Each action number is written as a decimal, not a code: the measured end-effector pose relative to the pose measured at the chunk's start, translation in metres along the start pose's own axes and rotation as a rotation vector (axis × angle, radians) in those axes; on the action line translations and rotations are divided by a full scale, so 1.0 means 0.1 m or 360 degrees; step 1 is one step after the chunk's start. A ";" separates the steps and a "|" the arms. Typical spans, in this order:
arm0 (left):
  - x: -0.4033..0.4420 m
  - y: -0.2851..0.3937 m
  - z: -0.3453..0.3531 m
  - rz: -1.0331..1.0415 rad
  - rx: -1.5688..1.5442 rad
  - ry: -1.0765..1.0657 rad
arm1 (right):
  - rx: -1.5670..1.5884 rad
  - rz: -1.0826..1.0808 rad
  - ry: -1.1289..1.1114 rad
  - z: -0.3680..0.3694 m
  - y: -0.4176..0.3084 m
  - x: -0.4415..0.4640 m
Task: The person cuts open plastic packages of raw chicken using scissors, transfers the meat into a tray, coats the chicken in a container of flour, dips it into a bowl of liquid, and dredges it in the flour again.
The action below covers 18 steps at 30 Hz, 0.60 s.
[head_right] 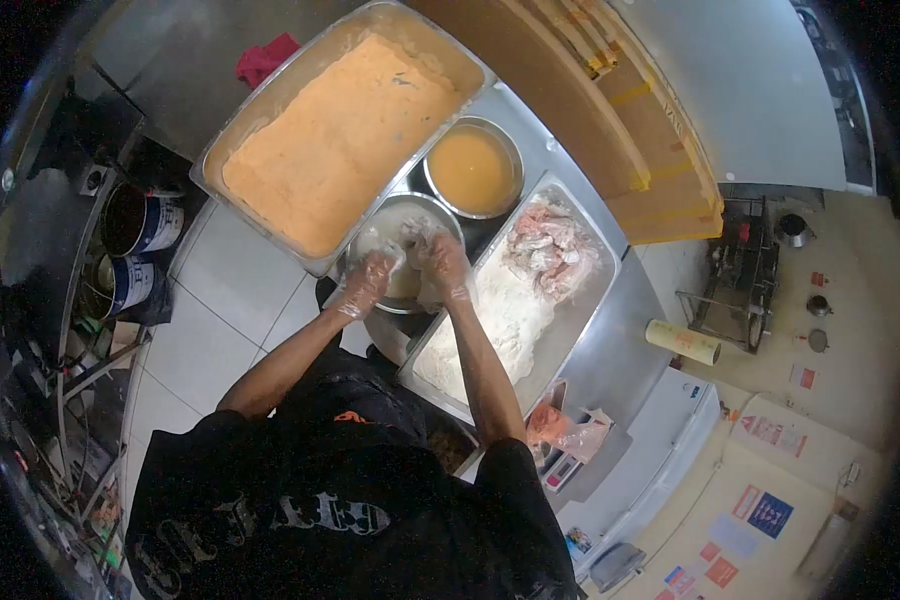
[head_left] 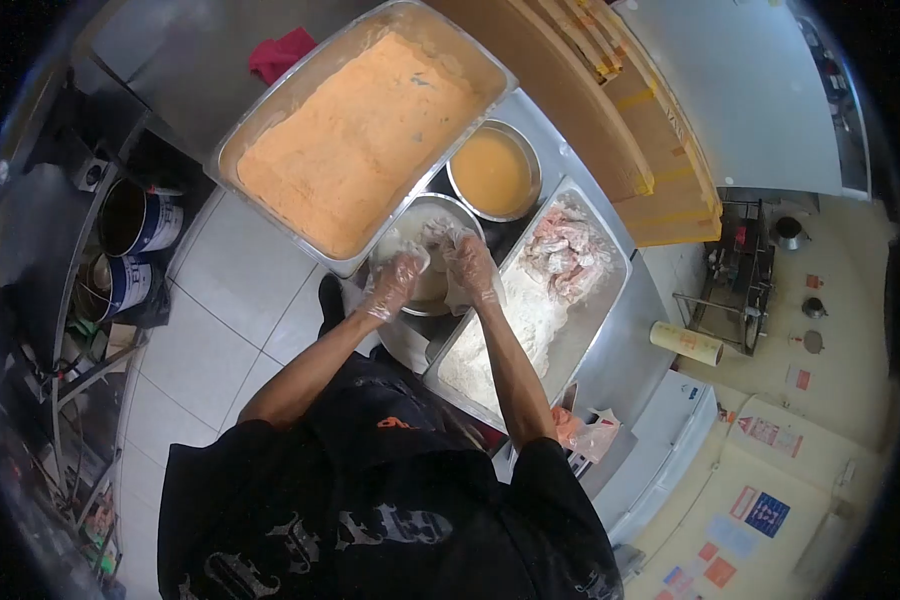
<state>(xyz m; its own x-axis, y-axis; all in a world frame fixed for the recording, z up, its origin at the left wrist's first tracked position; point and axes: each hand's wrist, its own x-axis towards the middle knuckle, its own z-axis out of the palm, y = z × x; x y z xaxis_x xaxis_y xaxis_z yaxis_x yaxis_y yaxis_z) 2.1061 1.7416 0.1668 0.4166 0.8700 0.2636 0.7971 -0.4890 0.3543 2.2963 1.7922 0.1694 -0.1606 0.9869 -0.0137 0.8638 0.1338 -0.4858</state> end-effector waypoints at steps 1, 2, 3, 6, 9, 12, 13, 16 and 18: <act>0.00 0.05 -0.02 -0.0335 -0.0408 -0.0769 | -0.0004 0.0004 -0.0017 0.05 0.01 -0.02; -0.04 0.03 0.09 -0.0343 -0.0420 -0.0776 | -0.0106 0.0016 -0.0037 0.09 -0.01 -0.04; -0.10 0.03 0.24 -0.0398 -0.0711 -0.0817 | -0.0207 0.0030 -0.0056 0.14 0.02 -0.07; -0.10 0.09 0.44 -0.0364 -0.0854 -0.1202 | 0.0004 -0.0276 0.0017 0.27 0.13 -0.11; -0.15 0.21 0.66 -0.0139 -0.0084 -0.1130 | -0.0130 -0.0117 -0.0004 0.26 -0.03 -0.05; -0.08 0.22 0.72 -0.0404 -0.0273 -0.1120 | -0.0204 -0.0153 -0.0080 0.28 0.08 0.05; -0.06 0.20 0.71 -0.0337 -0.0270 -0.1117 | -0.0205 -0.0154 -0.0076 0.28 0.11 0.04; 0.01 0.16 0.79 -0.0362 -0.0347 -0.1095 | -0.0077 0.0004 0.0082 0.19 0.09 0.12; -0.05 0.18 0.96 -0.0440 -0.0433 -0.1090 | 0.0191 0.0067 -0.0094 0.39 0.42 0.12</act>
<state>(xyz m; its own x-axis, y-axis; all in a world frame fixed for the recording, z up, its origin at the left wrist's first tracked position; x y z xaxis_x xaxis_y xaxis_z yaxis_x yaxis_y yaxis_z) 2.1598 1.7350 0.0861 0.4660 0.7640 -0.4462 0.8128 -0.1706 0.5570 2.3115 1.8064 0.1146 -0.1562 0.9840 -0.0859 0.8077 0.0772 -0.5845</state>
